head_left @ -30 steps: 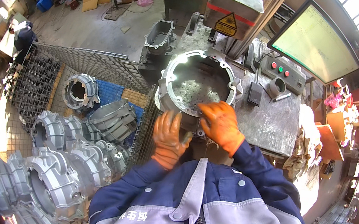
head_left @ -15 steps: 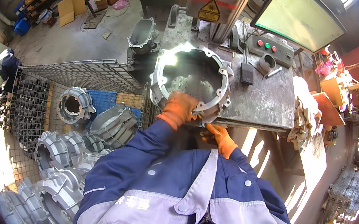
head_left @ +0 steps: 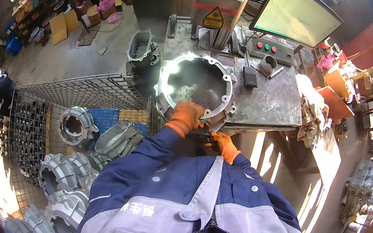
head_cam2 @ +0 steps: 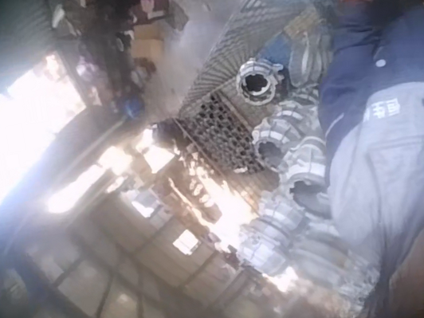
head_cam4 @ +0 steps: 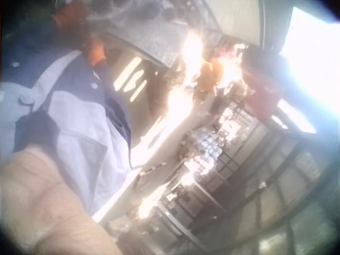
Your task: The person moves a wire mesh cage filled with metal parts across the workshop floor, then repeatedly picks up individual parts, places them on a workbench, and inspects them before returning them to the cage.
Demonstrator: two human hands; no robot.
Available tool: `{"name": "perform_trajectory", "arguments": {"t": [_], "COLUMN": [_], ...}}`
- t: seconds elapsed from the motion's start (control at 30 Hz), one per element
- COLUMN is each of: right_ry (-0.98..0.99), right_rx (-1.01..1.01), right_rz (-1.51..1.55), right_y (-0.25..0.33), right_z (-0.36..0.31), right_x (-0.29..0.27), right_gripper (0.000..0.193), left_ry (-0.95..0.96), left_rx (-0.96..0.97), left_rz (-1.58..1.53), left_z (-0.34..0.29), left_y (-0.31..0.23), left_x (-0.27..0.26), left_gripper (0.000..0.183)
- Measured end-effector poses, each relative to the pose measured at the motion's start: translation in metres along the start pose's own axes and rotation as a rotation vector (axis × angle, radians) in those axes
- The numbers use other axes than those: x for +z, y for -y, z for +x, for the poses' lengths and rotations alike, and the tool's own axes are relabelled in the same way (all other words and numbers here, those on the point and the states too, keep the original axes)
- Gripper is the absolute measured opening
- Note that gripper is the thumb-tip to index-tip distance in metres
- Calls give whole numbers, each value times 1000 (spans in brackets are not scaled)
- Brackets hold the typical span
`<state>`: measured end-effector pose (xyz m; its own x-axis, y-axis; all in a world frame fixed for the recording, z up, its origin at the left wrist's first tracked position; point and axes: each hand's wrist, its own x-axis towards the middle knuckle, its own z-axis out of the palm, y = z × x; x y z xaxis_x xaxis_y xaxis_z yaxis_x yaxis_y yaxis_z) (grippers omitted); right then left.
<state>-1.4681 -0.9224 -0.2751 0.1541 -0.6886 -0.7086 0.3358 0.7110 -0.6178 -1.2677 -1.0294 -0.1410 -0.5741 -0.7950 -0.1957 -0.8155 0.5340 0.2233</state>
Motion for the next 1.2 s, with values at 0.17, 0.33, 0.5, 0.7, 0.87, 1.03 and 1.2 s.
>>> {"name": "perform_trajectory", "arguments": {"t": [0.17, 0.33, 0.5, 0.7, 0.87, 1.03, 1.2], "right_ry": [-35, 21, -10, -19, -64, -143, -117], "right_rx": [-46, -254, -267, -253, -134, -65, -134], "right_rz": [18, -206, -296, -114, 82, -14, 5], "right_y": [-12, -11, -4, -6, 0, 9, 2], "right_z": [7, 3, -8, -1, 4, 5, 3], "right_x": [4, 1, -1, 5, 4, 11, 9], "right_gripper": [37, 36, 29, 26, 21, 21, 25], "left_ry": [6, 51, 56, 0, -26, 13, 21], "left_rx": [18, -26, -35, -42, -59, -64, -33], "left_rz": [73, 88, 78, 80, 27, 56, 67], "left_z": [-1, 0, 0, 2, 4, 7, 5], "left_y": [5, 0, -8, -6, -5, -7, -6], "left_x": [3, -4, -4, 0, -2, -3, -2], "left_gripper": [30, 27, 26, 26, 25, 26, 32]}}
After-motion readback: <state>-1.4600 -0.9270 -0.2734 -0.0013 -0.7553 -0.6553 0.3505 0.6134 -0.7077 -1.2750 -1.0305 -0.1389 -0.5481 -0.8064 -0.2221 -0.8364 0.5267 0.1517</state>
